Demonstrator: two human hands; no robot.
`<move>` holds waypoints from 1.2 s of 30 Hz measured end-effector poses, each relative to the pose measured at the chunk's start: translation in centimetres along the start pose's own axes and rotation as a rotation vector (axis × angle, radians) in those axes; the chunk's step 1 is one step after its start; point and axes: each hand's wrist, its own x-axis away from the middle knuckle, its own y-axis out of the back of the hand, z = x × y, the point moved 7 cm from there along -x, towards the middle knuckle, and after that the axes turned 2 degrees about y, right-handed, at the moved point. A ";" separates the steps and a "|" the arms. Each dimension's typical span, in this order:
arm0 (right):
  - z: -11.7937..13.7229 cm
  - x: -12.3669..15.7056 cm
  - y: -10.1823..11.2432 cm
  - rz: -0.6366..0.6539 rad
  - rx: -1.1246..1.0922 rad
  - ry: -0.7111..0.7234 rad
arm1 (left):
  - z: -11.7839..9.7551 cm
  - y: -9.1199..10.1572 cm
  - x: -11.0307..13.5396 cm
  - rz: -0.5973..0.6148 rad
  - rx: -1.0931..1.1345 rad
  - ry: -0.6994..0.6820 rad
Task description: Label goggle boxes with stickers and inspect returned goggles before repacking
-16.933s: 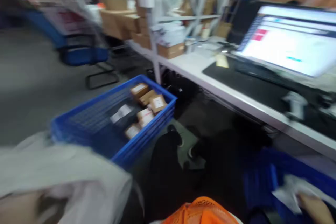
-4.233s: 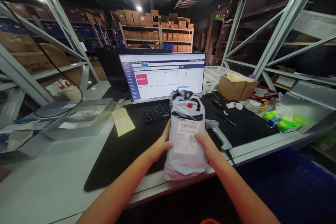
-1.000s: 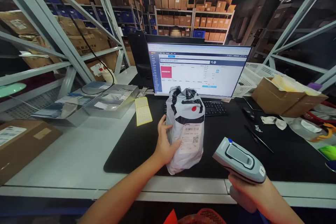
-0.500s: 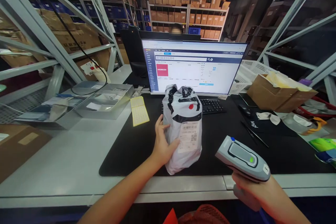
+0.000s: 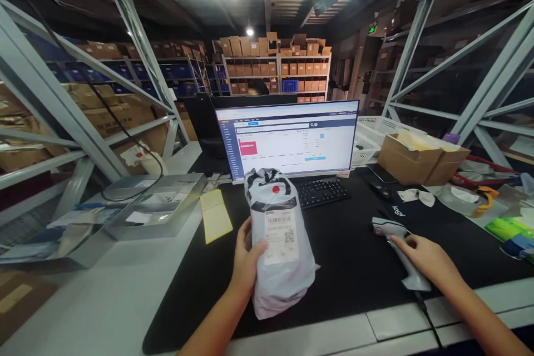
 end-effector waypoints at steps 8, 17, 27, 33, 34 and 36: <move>12.0 10.7 -8.1 0.311 -0.766 0.204 | 1.9 -2.7 2.3 0.128 0.393 0.403; 19.4 15.7 -12.5 0.815 -1.448 -0.011 | 0.8 -4.1 4.2 0.412 0.272 0.243; 16.5 13.5 -12.3 0.478 -1.553 -0.258 | 0.8 -5.5 5.8 0.540 -0.091 0.012; 19.0 12.6 -11.5 0.504 -1.437 -0.149 | 2.4 -5.5 5.4 0.476 0.248 0.099; 19.8 12.4 -11.2 0.516 -1.405 -0.104 | 3.0 -4.8 4.8 0.385 0.277 0.114; 21.4 11.8 -10.7 0.503 -1.293 -0.007 | 4.0 -3.3 3.8 0.215 0.336 0.171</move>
